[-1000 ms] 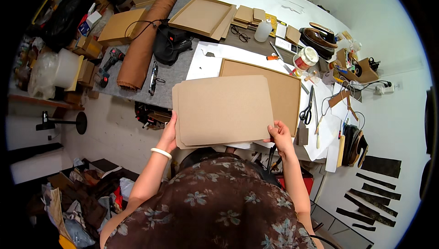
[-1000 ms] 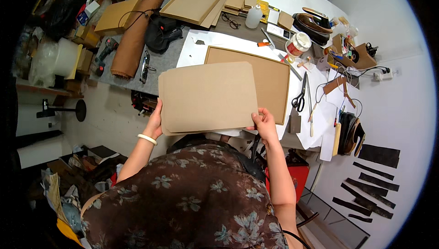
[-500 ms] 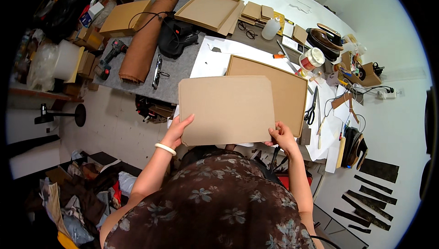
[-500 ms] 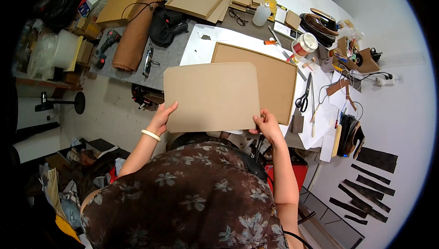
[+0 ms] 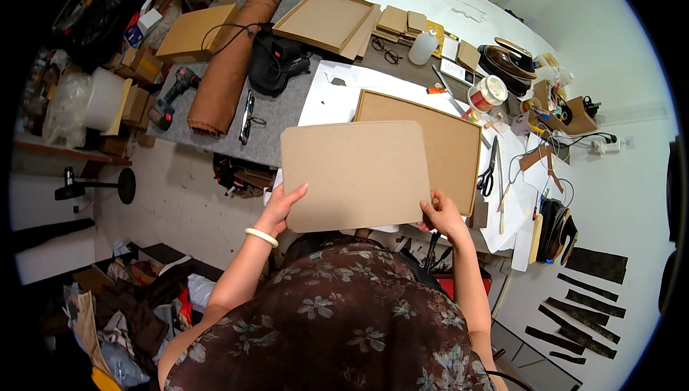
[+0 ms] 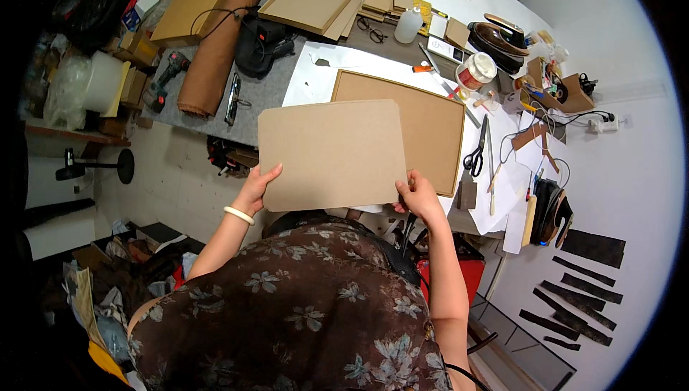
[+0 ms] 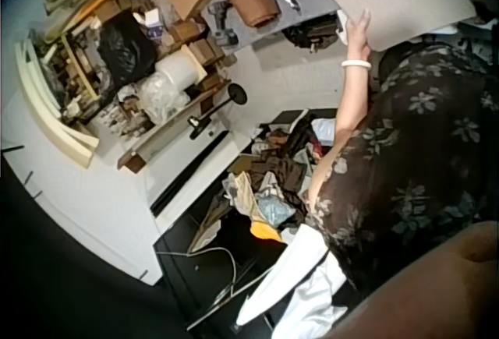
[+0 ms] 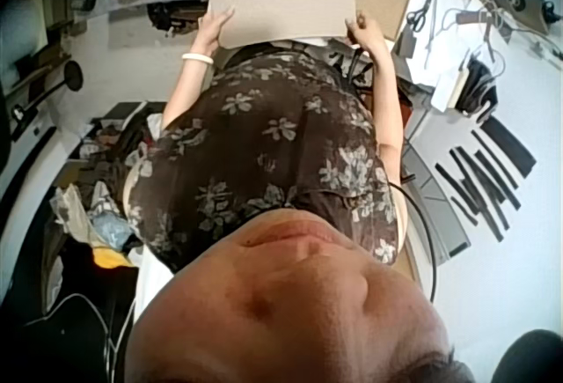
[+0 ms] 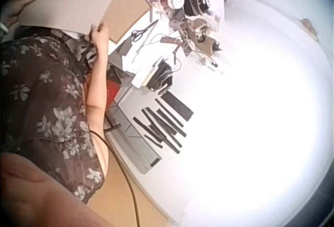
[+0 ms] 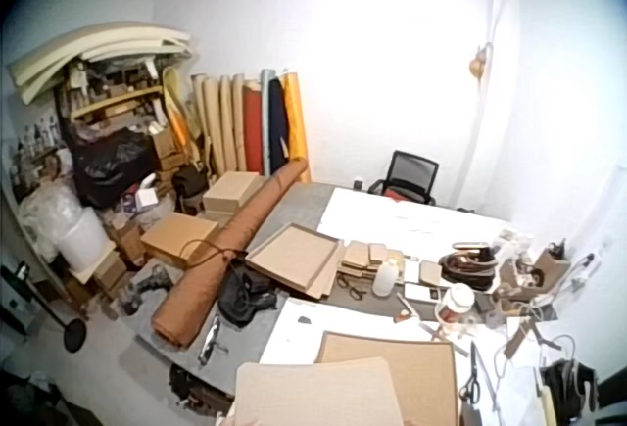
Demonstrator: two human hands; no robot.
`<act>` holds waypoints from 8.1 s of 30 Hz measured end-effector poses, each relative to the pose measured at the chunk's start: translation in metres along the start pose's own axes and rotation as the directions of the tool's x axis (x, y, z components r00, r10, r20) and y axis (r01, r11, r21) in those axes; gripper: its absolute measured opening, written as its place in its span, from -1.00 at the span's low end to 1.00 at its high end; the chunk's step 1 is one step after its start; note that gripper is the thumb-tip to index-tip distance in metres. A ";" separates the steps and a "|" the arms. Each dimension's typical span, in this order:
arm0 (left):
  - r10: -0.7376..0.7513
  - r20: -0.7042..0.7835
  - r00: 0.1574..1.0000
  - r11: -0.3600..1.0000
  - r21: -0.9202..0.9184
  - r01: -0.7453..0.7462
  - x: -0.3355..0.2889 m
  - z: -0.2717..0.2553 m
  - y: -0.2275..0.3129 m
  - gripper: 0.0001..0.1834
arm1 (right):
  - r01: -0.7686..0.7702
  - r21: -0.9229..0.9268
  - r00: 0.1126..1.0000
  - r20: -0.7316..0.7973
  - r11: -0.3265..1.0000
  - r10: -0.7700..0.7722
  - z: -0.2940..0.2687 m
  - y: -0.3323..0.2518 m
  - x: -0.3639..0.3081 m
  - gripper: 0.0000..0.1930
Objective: The person assembles a wooden box by placing a base and side panels together. They then sand the edges of the assembled box using a sanding block and a sanding sponge, focusing on the corners and seams.
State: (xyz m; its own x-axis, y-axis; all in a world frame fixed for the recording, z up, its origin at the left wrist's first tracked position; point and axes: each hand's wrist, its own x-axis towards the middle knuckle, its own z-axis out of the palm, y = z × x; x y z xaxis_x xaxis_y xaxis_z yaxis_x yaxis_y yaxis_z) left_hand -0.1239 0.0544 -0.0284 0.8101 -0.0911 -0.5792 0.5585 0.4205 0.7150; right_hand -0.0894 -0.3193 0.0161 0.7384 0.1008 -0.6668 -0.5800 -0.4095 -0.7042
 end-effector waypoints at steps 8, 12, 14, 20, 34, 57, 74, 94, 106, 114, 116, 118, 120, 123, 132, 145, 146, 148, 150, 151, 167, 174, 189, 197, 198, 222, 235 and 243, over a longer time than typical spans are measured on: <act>0.026 -0.018 1.000 0.999 -0.029 -0.027 -0.001 0.002 0.001 -0.54 | 0.071 -0.581 0.857 -0.380 0.811 -0.347 0.002 -0.001 -0.004 -0.48; 0.042 -0.049 0.998 0.991 -0.121 -0.048 -0.008 -0.002 0.003 -0.56 | 0.149 -0.379 0.813 -0.479 0.913 -0.332 -0.002 -0.002 -0.008 -0.56; 0.069 -0.070 0.995 0.977 -0.196 -0.082 -0.003 -0.011 0.009 -0.55 | 0.194 -0.299 0.756 -0.561 0.934 -0.336 -0.014 0.009 -0.006 -0.63; 0.228 -0.119 0.966 0.832 -0.491 -0.256 0.074 -0.007 0.070 -0.50 | 0.310 -0.093 0.652 -0.704 0.946 -0.283 -0.042 0.035 -0.017 -0.69; 0.207 -0.480 0.852 0.727 -0.508 -0.463 0.390 0.011 0.181 -0.46 | 0.142 0.008 0.680 -0.727 0.990 -0.091 -0.027 0.080 -0.037 -0.72; 0.336 0.165 0.927 0.455 0.834 -0.314 0.091 0.086 0.031 -0.58 | -0.016 -0.404 0.741 -0.619 0.915 -0.261 -0.084 0.048 0.044 -0.62; 0.327 0.179 0.928 0.468 0.823 -0.323 0.065 0.094 0.016 -0.53 | -0.070 -0.413 0.590 -0.751 0.908 -0.297 -0.099 0.026 0.094 -0.31; 0.414 0.057 0.909 0.553 0.777 -0.300 0.066 0.093 -0.003 -0.69 | 0.234 -0.561 0.192 -0.774 0.794 -0.603 -0.150 0.021 0.090 -0.77; 0.527 0.054 0.848 0.488 0.798 -0.354 0.043 0.080 0.012 -0.74 | 0.289 -0.648 0.628 -0.428 0.705 -0.650 -0.073 0.031 0.010 -0.82; 0.383 0.067 0.921 0.463 0.849 -0.255 0.058 0.104 0.014 -0.54 | 0.232 -0.649 0.587 -0.500 0.724 -0.636 -0.056 0.044 0.010 -0.72; 0.293 0.050 0.955 0.473 0.860 -0.190 0.062 0.109 0.019 -0.51 | 0.229 -0.652 0.581 -0.504 0.723 -0.639 -0.054 0.045 0.010 -0.71; 0.232 0.024 0.972 0.487 0.863 -0.138 0.067 0.115 0.027 -0.50 | 0.223 -0.656 0.576 -0.508 0.721 -0.640 -0.054 0.047 0.011 -0.71; 0.142 -0.008 0.990 0.560 0.825 -0.074 0.068 0.118 0.034 -0.46 | 0.227 -0.656 0.563 -0.514 0.719 -0.647 -0.053 0.051 0.013 -0.71; 0.039 -0.052 0.998 0.734 0.680 0.007 0.062 0.126 0.036 -0.43 | 0.212 -0.646 0.563 -0.533 0.733 -0.632 -0.052 0.053 0.010 -0.70; 0.010 -0.095 0.995 0.699 0.712 0.062 0.064 0.150 0.026 -0.21 | 0.221 -0.401 0.555 -0.698 0.889 -0.453 -0.062 0.070 0.003 -0.74; 0.076 -0.156 0.985 0.805 0.592 0.032 0.065 0.151 0.027 -0.25 | 0.245 -0.342 0.578 -0.700 0.907 -0.420 -0.056 0.079 -0.002 -0.74; 0.082 -0.156 0.984 0.818 0.575 0.023 0.064 0.151 0.027 -0.24 | 0.249 -0.342 0.582 -0.695 0.906 -0.422 -0.054 0.076 -0.002 -0.74; 0.095 -0.158 0.983 0.843 0.538 0.005 0.064 0.152 0.026 -0.22 | 0.219 -0.354 0.587 -0.697 0.909 -0.412 -0.055 0.075 -0.004 -0.74; 0.112 -0.165 0.980 0.850 0.527 -0.009 0.061 0.152 0.027 -0.24 | 0.217 -0.339 0.597 -0.695 0.915 -0.399 -0.053 0.075 -0.003 -0.73; 0.124 -0.163 0.979 0.842 0.539 -0.017 0.061 0.151 0.025 -0.25 | 0.208 -0.357 0.602 -0.687 0.910 -0.407 -0.054 0.074 -0.004 -0.73; 0.217 -0.087 0.972 0.807 0.576 -0.128 0.052 0.156 0.020 -0.31 | 0.207 -0.355 0.580 -0.706 0.912 -0.406 -0.052 0.083 0.002 -0.75; 0.467 -0.152 0.871 0.802 0.487 -0.345 0.068 0.126 0.016 -0.86 | 0.233 -0.269 0.599 -0.717 0.934 -0.356 -0.062 0.088 -0.001 -0.79; 0.327 -0.222 0.919 0.846 0.502 -0.180 0.085 0.103 -0.006 -0.68 | 0.295 -0.574 0.446 -0.625 0.764 -0.641 -0.073 0.063 0.010 -0.85; 0.337 -0.170 0.926 0.783 0.596 -0.175 0.090 0.109 -0.014 -0.61 | 0.452 -0.622 0.599 -0.320 0.640 -0.734 -0.049 -0.039 0.082 -0.78; 0.351 -0.152 0.924 0.772 0.606 -0.193 0.092 0.107 -0.016 -0.62 | 0.413 -0.646 0.637 -0.299 0.642 -0.710 -0.049 -0.047 0.096 -0.75; 0.691 0.294 0.661 0.080 0.877 -0.474 0.095 0.175 0.016 -0.78 | -0.121 -0.236 0.321 -0.929 0.964 -0.187 -0.216 0.157 0.107 -0.82; 0.691 0.243 0.681 0.086 0.907 -0.411 0.087 0.272 -0.032 -0.87 | -0.256 -0.600 0.532 -0.742 0.758 -0.408 -0.264 0.255 0.180 -0.83; 0.687 0.135 0.714 0.170 0.926 -0.338 0.090 0.272 -0.037 -0.88 | -0.332 -0.817 0.650 -0.561 0.472 -0.512 -0.287 0.239 0.187 -0.92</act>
State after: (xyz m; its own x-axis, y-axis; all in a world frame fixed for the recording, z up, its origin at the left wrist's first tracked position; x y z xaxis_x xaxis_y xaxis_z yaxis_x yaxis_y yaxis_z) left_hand -0.0231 -0.2148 -0.0001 0.9861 0.1026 0.1310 -0.0139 -0.7336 0.6795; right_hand 0.0085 -0.6591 -0.2070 0.9704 -0.2329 0.0640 -0.2380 -0.9673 0.0882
